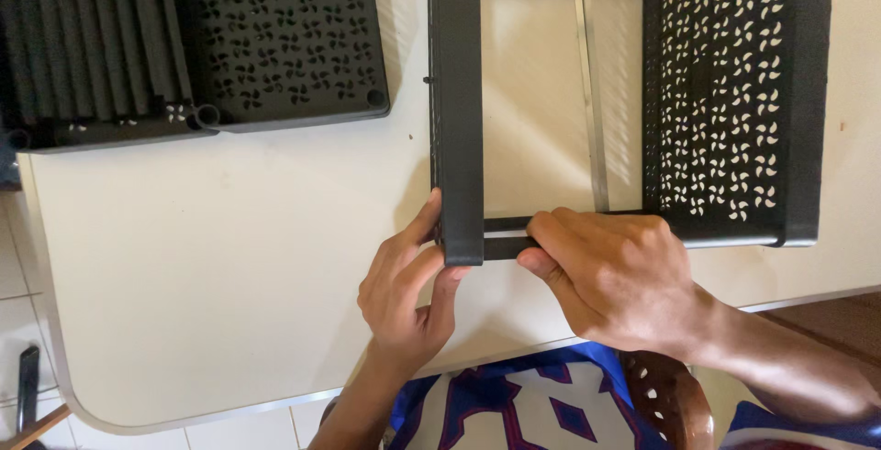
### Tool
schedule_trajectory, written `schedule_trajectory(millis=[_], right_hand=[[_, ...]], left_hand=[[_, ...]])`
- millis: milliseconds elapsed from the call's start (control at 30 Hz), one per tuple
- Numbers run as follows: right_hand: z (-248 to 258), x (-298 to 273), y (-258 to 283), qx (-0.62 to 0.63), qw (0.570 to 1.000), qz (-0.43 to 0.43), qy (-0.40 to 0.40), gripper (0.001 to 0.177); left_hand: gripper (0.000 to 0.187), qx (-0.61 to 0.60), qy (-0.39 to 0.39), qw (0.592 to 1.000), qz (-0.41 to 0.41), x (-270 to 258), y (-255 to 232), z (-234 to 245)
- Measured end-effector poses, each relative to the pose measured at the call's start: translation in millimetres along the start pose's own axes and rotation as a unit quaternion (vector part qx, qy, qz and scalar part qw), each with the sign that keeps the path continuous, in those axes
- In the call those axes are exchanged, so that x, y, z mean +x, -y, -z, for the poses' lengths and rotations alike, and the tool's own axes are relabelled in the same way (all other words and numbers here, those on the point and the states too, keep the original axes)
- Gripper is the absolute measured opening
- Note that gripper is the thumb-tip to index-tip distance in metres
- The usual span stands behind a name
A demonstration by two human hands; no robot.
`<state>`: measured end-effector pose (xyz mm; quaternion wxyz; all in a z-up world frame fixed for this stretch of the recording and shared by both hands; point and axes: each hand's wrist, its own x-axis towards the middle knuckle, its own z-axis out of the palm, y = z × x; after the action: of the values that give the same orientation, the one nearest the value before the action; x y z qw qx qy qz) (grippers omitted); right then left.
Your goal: The person assembles a black plastic frame by inserting rods into a perforated tray and attaching a second tray to form a rectangular structure. They repeatedly adjust and reposition the components to ensure the frame is properly aligned.
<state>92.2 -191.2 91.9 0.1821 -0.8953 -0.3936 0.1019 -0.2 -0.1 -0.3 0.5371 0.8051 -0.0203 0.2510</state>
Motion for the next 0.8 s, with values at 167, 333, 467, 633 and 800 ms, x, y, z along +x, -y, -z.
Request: schedule_trajectory(millis=[167,333,467,633,800], right_hand=[[-1.7,-1.6,0.6,-0.005,1.000,0.004,-0.024,0.020],[-7.4,-9.0,5.0,-0.045,0.990,0.053,-0.121,0.026],[-24.3,-17.4,11.5,-0.183,0.954,0.054,-0.232,0.029],[-34.8,-16.7,-5.8,-0.159,0.968,0.051,-0.189,0.029],[-28.4,-15.8,-10.6,-0.133,0.978,0.058,-0.151,0.029]], left_hand=[[0.026,0.004,-0.010,1.000,-0.007,-2.3,1.1,-2.0],[0.026,0.003,-0.019,1.000,-0.009,-3.7,2.6,-4.1],[0.025,-0.005,-0.018,1.000,-0.011,-4.8,3.9,-3.9],[0.024,-0.009,-0.018,1.000,-0.010,-3.4,3.3,-3.7],[0.023,-0.001,-0.022,1.000,-0.010,-3.6,3.0,-4.1]])
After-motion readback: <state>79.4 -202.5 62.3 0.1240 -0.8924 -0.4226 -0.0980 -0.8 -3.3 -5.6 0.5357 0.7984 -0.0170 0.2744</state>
